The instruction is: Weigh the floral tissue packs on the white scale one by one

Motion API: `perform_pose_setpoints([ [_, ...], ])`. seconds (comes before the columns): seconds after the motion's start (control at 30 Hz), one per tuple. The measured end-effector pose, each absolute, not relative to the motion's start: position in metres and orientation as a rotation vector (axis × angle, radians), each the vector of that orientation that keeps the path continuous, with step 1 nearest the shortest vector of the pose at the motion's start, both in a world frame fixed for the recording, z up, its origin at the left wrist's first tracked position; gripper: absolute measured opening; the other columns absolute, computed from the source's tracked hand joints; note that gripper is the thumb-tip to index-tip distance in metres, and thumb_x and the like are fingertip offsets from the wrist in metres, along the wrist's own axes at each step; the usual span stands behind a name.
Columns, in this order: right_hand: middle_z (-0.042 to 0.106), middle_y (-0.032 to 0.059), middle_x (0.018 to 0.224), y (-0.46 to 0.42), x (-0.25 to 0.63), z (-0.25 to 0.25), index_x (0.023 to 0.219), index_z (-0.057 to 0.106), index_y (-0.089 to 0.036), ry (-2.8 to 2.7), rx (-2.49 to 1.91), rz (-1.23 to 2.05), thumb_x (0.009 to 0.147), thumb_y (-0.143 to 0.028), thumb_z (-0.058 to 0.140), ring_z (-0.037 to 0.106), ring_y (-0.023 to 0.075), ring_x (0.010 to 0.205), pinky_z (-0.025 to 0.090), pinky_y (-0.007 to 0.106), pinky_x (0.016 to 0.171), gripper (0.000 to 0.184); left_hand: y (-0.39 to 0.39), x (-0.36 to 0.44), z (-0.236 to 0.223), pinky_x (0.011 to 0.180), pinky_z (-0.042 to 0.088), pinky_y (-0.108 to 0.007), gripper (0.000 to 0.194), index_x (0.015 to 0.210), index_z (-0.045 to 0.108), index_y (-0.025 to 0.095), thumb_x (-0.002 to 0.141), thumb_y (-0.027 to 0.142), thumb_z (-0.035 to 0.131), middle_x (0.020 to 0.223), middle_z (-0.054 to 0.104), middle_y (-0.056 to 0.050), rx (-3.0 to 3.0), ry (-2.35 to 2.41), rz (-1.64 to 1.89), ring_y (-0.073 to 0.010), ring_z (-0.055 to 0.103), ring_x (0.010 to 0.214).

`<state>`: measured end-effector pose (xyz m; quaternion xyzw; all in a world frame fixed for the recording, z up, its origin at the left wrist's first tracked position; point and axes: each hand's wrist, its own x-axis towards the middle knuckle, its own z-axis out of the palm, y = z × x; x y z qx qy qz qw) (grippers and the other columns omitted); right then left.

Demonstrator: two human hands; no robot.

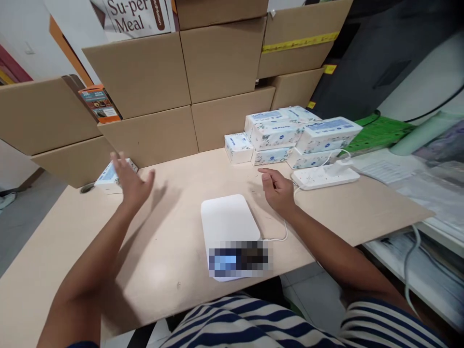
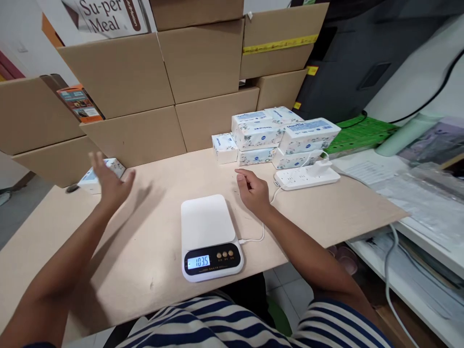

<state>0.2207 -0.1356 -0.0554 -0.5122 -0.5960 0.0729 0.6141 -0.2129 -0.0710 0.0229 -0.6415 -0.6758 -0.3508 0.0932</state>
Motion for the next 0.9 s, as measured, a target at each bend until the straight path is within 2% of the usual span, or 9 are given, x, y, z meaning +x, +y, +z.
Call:
perform_pose_setpoints([
  [0.07, 0.051, -0.0053, 0.052, -0.137, 0.218, -0.054, 0.11, 0.082, -0.019, -1.391, -1.176, 0.192, 0.103, -0.072, 0.052, 0.047, 0.0137, 0.048, 0.044, 0.03, 0.055, 0.062, -0.054, -0.165, 0.028, 0.147, 0.006, -0.053, 0.103, 0.174, 0.024, 0.006, 0.092, 0.052, 0.066, 0.189, 0.005, -0.024, -2.186, -1.846, -0.867, -0.0364, -0.001, 0.179],
  [0.13, 0.053, -0.0049, 0.052, -0.138, 0.215, -0.055, 0.111, 0.082, -0.019, -1.413, -1.175, 0.21, 0.104, -0.07, 0.05, 0.047, 0.0134, 0.048, 0.045, 0.029, 0.055, 0.061, -0.034, -0.114, 0.035, 0.146, 0.009, -0.056, 0.091, 0.175, 0.03, 0.011, 0.099, 0.052, 0.06, 0.189, 0.013, -0.021, -2.387, -1.725, -0.608, -0.0381, 0.005, 0.179],
  [0.3, 0.061, -0.0015, 0.056, -0.138, 0.21, -0.055, 0.11, 0.084, -0.019, -1.469, -1.172, 0.188, 0.106, -0.064, 0.049, 0.051, 0.0133, 0.049, 0.049, 0.029, 0.058, 0.057, 0.016, 0.004, 0.05, 0.143, 0.019, -0.057, 0.082, 0.177, 0.027, 0.012, 0.109, 0.053, 0.049, 0.189, 0.013, -0.021, -2.688, -1.514, -0.057, -0.04, 0.012, 0.178],
  [0.43, 0.067, 0.0014, 0.061, -0.136, 0.215, -0.049, 0.113, 0.084, -0.02, -1.508, -1.141, 0.119, 0.107, -0.061, 0.047, 0.055, 0.0146, 0.052, 0.052, 0.03, 0.062, 0.055, 0.046, 0.069, 0.051, 0.138, 0.029, -0.06, 0.073, 0.17, 0.043, 0.016, 0.105, 0.047, 0.058, 0.178, 0.042, -0.022, -2.775, -1.457, 0.103, -0.0412, 0.037, 0.167],
  [0.53, 0.071, 0.0033, 0.064, -0.135, 0.22, -0.047, 0.114, 0.084, -0.022, -1.536, -1.104, 0.061, 0.109, -0.058, 0.046, 0.059, 0.0165, 0.054, 0.054, 0.032, 0.062, 0.052, 0.064, 0.096, 0.05, 0.132, 0.04, -0.063, 0.09, 0.169, 0.046, 0.021, 0.092, 0.054, 0.076, 0.175, 0.046, -0.023, -2.794, -1.55, 0.233, -0.0464, 0.044, 0.162],
  [0.63, 0.072, 0.0044, 0.064, -0.136, 0.22, -0.046, 0.113, 0.084, -0.022, -1.553, -1.065, 0.028, 0.11, -0.055, 0.044, 0.063, 0.0186, 0.055, 0.056, 0.034, 0.062, 0.052, 0.078, 0.109, 0.049, 0.127, 0.043, -0.07, 0.13, 0.177, 0.03, 0.034, 0.069, 0.075, 0.09, 0.186, 0.024, -0.02, -2.8, -1.668, 0.325, -0.0547, 0.03, 0.168],
  [0.7, 0.075, 0.0053, 0.067, -0.136, 0.219, -0.047, 0.113, 0.084, -0.023, -1.561, -1.048, 0.023, 0.11, -0.053, 0.044, 0.067, 0.0196, 0.057, 0.058, 0.034, 0.062, 0.051, 0.087, 0.113, 0.048, 0.126, 0.041, -0.075, 0.147, 0.179, 0.023, 0.039, 0.057, 0.084, 0.092, 0.19, 0.011, -0.017, -2.792, -1.734, 0.359, -0.0595, 0.021, 0.17],
  [0.8, 0.082, 0.008, 0.079, -0.134, 0.215, -0.048, 0.112, 0.085, -0.024, -1.565, -1.041, 0.028, 0.11, -0.052, 0.044, 0.074, 0.0212, 0.065, 0.063, 0.036, 0.068, 0.049, 0.1, 0.118, 0.046, 0.127, 0.042, -0.073, 0.146, 0.178, 0.026, 0.041, 0.055, 0.088, 0.089, 0.19, 0.01, -0.015, -2.794, -1.778, 0.373, -0.0593, 0.031, 0.167],
  [0.9, 0.086, 0.0112, 0.091, -0.132, 0.214, -0.049, 0.109, 0.085, -0.023, -1.571, -1.043, 0.04, 0.11, -0.051, 0.046, 0.079, 0.0234, 0.076, 0.066, 0.037, 0.075, 0.048, 0.109, 0.124, 0.042, 0.126, 0.042, -0.073, 0.133, 0.175, 0.039, 0.034, 0.062, 0.091, 0.081, 0.187, 0.023, -0.019, -2.811, -1.753, 0.274, -0.0591, 0.044, 0.159],
])
